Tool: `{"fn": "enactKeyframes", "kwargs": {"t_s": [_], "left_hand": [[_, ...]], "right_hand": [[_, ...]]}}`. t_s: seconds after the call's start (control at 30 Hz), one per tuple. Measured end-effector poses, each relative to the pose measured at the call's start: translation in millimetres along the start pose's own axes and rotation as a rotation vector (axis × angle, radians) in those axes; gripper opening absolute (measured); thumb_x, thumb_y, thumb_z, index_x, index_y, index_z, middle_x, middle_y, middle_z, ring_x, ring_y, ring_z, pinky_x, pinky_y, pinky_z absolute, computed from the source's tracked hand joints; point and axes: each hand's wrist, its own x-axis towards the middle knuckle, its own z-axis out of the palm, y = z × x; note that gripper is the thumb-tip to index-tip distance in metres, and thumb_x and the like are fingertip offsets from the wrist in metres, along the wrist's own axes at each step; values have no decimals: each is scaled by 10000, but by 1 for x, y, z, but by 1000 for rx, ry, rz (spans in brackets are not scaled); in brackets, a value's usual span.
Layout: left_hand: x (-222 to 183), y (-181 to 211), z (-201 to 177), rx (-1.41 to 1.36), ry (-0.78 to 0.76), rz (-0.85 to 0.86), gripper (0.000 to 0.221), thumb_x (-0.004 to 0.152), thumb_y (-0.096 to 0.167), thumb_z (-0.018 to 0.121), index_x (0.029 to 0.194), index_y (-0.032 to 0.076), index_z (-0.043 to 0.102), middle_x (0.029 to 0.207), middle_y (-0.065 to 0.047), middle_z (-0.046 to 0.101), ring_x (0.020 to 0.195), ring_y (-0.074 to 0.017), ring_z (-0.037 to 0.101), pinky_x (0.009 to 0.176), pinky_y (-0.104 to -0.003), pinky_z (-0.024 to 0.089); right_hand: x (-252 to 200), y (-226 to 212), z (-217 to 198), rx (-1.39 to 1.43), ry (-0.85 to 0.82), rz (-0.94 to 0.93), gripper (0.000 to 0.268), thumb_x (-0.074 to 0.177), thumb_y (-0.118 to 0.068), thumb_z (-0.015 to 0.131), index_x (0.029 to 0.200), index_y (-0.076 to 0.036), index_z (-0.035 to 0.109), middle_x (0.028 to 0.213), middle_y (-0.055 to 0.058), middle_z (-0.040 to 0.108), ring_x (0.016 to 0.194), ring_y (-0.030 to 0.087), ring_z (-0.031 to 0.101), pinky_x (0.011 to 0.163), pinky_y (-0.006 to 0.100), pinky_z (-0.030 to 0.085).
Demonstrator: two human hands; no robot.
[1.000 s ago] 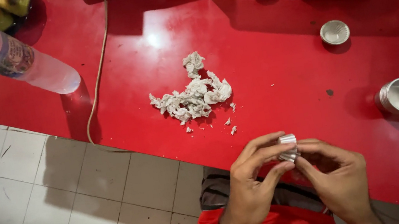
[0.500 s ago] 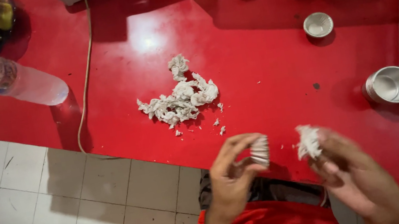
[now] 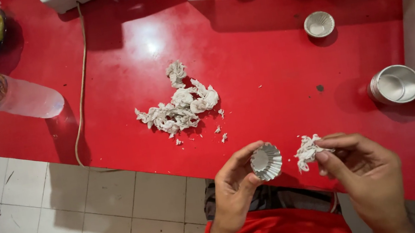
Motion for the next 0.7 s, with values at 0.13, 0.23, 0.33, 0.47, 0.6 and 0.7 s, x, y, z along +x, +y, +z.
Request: {"fn": "enactKeyframes", "kwargs": {"t_s": [0.13, 0.23, 0.33, 0.47, 0.6, 0.7], "left_hand": [[-3, -7, -6, -55, 10, -60, 727, 953, 415, 722, 1451, -70, 511, 1399, -183, 612, 1171, -202, 622, 901, -273, 570], [-2, -9, -3, -105, -15, -49, 685, 977, 364, 719, 1455, -75, 500, 1391, -184, 603, 1217, -220, 607, 997, -322, 561], [-1, -10, 6, 12, -41, -13, 655, 995, 376, 698, 1453, -50, 503, 1401, -150, 611, 1272, -210, 596, 1081, -328, 491], [2, -7, 13, 39, -61, 17, 491, 1001, 271, 706, 1378, -12, 571, 1372, -129, 587, 1255, -208, 599, 1095, -318, 494], [0, -2, 9, 165, -26, 24, 467, 993, 282, 693, 1343, -10, 597, 1332, -136, 586, 1231, -222, 611, 1077, -324, 514], [3, 2, 11, 199, -24, 23, 458, 1002, 262, 670, 1350, -26, 595, 1330, -137, 576, 1236, -223, 599, 1058, -320, 527]], "right_hand": [[-5, -7, 4, -107, -4, -112, 152, 868, 33, 745, 1020, 39, 743, 998, 139, 747, 697, 154, 667, 655, 228, 578], [-9, -9, 10, -74, -3, -187, 228, 833, 90, 746, 1058, 83, 711, 1020, 195, 740, 961, 219, 724, 873, 266, 612], [-9, -16, 21, -247, -55, -401, 132, 819, -6, 799, 940, -23, 750, 940, 104, 783, 814, 127, 716, 705, 215, 553], [-2, -19, 31, -263, -240, -556, 60, 861, -40, 754, 920, -44, 751, 932, 75, 777, 820, 134, 740, 753, 223, 558], [19, -23, 10, -333, -645, -546, 179, 897, -29, 707, 1068, -82, 716, 1022, 33, 715, 928, 144, 728, 860, 249, 558], [19, -28, 5, -490, -556, -650, 215, 927, -33, 661, 1139, -62, 686, 1052, 62, 681, 965, 179, 706, 924, 289, 545]]}}
